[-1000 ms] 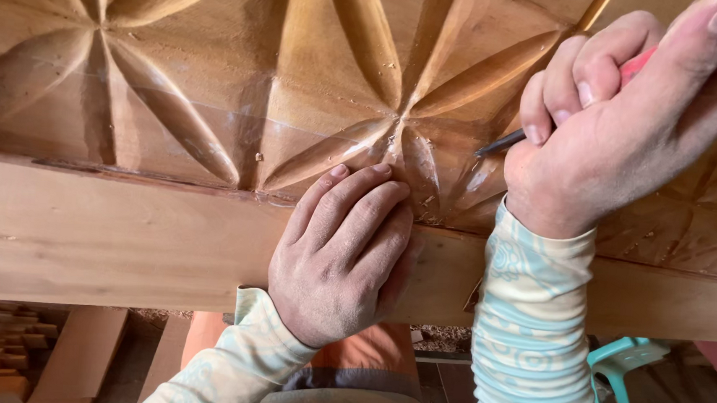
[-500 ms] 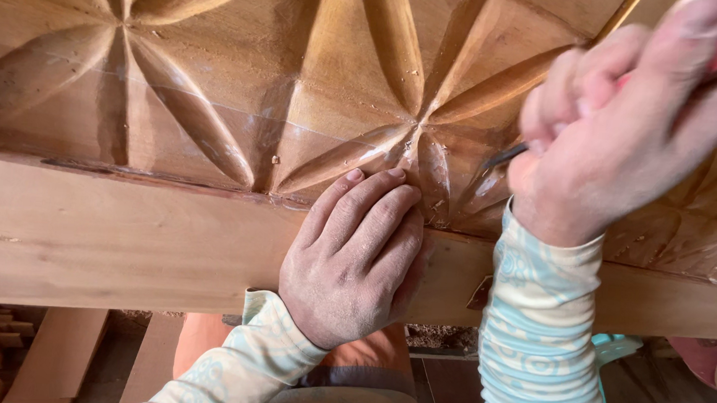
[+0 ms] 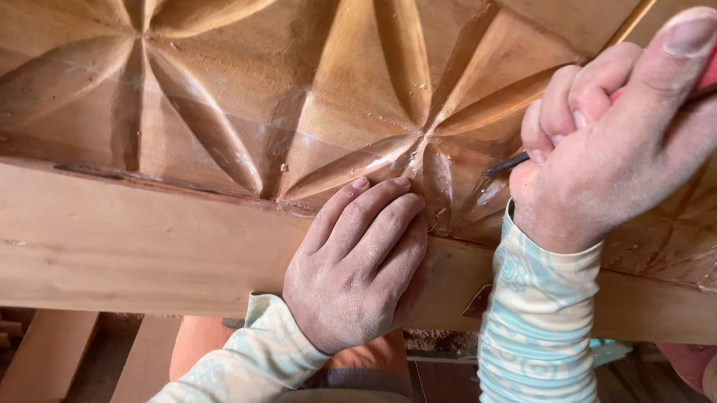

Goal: The person uses a chisel to carve a geometric star pattern into a large wooden panel. They carefully chip away wood to define the intersecting lines and smooth the surfaces of the design. The person occasionally pauses to wipe away wood shavings with their hands.

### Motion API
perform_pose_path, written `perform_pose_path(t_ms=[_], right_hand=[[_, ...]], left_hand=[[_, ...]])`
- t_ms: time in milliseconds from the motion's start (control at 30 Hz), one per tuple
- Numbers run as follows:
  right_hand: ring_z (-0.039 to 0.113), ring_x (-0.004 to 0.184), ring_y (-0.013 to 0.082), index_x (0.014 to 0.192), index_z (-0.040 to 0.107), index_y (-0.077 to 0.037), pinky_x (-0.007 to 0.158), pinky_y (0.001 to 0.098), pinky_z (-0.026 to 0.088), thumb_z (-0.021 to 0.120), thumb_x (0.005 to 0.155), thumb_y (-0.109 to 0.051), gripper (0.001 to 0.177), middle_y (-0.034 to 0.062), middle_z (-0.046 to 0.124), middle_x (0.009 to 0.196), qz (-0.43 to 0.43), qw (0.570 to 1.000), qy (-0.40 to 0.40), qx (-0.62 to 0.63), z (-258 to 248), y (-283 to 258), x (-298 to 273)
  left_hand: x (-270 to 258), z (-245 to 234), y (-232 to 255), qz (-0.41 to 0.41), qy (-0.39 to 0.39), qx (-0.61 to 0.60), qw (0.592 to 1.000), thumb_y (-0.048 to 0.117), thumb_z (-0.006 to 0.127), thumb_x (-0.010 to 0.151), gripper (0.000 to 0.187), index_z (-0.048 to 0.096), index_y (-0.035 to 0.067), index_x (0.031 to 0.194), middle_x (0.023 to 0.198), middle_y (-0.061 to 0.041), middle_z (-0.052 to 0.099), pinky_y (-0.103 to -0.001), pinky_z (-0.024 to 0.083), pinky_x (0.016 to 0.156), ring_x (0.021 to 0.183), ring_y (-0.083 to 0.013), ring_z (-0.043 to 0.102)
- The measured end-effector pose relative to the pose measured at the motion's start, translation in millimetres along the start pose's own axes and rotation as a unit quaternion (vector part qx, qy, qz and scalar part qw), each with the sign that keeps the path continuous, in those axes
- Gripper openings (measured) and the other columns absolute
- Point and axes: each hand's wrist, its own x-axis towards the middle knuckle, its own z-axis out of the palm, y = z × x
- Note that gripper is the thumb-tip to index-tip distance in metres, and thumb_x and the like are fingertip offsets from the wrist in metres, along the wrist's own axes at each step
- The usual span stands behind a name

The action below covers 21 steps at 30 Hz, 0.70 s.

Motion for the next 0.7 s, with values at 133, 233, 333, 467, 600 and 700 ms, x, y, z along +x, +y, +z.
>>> perform_pose_path(t_ms=[133, 233, 333, 467, 600, 700], right_hand=[[0.032, 0.047, 0.0137, 0.144, 0.039, -0.001, 0.046, 0.0327, 0.028, 0.055, 0.117, -0.033, 0.045, 0.0058, 0.037, 0.069, -0.017, 0.999, -0.018, -0.027, -0.4, -0.2, -5.7], [0.032, 0.047, 0.0128, 0.146, 0.039, -0.001, 0.046, 0.0325, 0.028, 0.057, 0.116, -0.033, 0.048, 0.0052, 0.038, 0.069, -0.017, 1.0, -0.008, -0.008, 1.1, -1.3, -1.0], [0.031, 0.048, 0.013, 0.146, 0.039, 0.0, 0.047, 0.0324, 0.027, 0.056, 0.115, -0.031, 0.048, 0.0045, 0.035, 0.068, -0.01, 1.0, 0.001, 0.003, 1.4, -2.9, -6.1], [0.032, 0.051, 0.0134, 0.147, 0.04, 0.0, 0.049, 0.0321, 0.027, 0.055, 0.116, -0.031, 0.047, 0.0044, 0.034, 0.068, -0.012, 1.0, -0.008, -0.004, 4.9, -4.6, -3.6], [0.032, 0.051, 0.014, 0.143, 0.041, 0.001, 0.049, 0.0322, 0.027, 0.054, 0.116, -0.031, 0.043, 0.0055, 0.034, 0.069, -0.003, 1.0, -0.003, -0.001, 0.8, -2.7, -9.2], [0.032, 0.049, 0.0134, 0.138, 0.042, -0.002, 0.047, 0.0312, 0.027, 0.053, 0.117, -0.033, 0.039, 0.0055, 0.035, 0.069, -0.016, 0.999, -0.041, -0.029, -0.7, -3.6, -11.2]], left_hand=[[1.1, -1.4, -0.7, 0.004, -0.004, -0.003, 1.0, 0.016, 0.074, 0.09, 0.027, 0.07, 0.002, 0.113, 0.129, -0.012, 0.063, -0.047, 0.044, 0.118, 0.13, -0.0285, 0.059], [0.7, -1.1, -0.1, -0.001, -0.003, -0.003, 1.0, 0.016, 0.074, 0.09, 0.028, 0.07, 0.002, 0.114, 0.129, -0.012, 0.063, -0.046, 0.044, 0.118, 0.13, -0.0284, 0.059], [0.1, -1.1, -1.2, 0.0, -0.01, -0.01, 1.0, 0.017, 0.074, 0.088, 0.029, 0.07, 0.002, 0.113, 0.129, -0.012, 0.064, -0.047, 0.044, 0.117, 0.13, -0.0287, 0.059], [2.2, -2.7, 0.7, -0.002, -0.005, -0.008, 1.0, 0.016, 0.074, 0.089, 0.029, 0.07, 0.002, 0.113, 0.128, -0.011, 0.064, -0.046, 0.044, 0.117, 0.13, -0.0281, 0.059], [-0.3, -0.1, -0.9, -0.003, -0.005, -0.004, 1.0, 0.016, 0.074, 0.091, 0.028, 0.07, 0.003, 0.115, 0.129, -0.011, 0.064, -0.046, 0.044, 0.118, 0.13, -0.028, 0.059], [2.1, -1.3, -0.5, -0.004, -0.006, -0.008, 1.0, 0.017, 0.074, 0.089, 0.028, 0.07, 0.002, 0.113, 0.128, -0.012, 0.064, -0.047, 0.044, 0.117, 0.129, -0.0283, 0.06]])
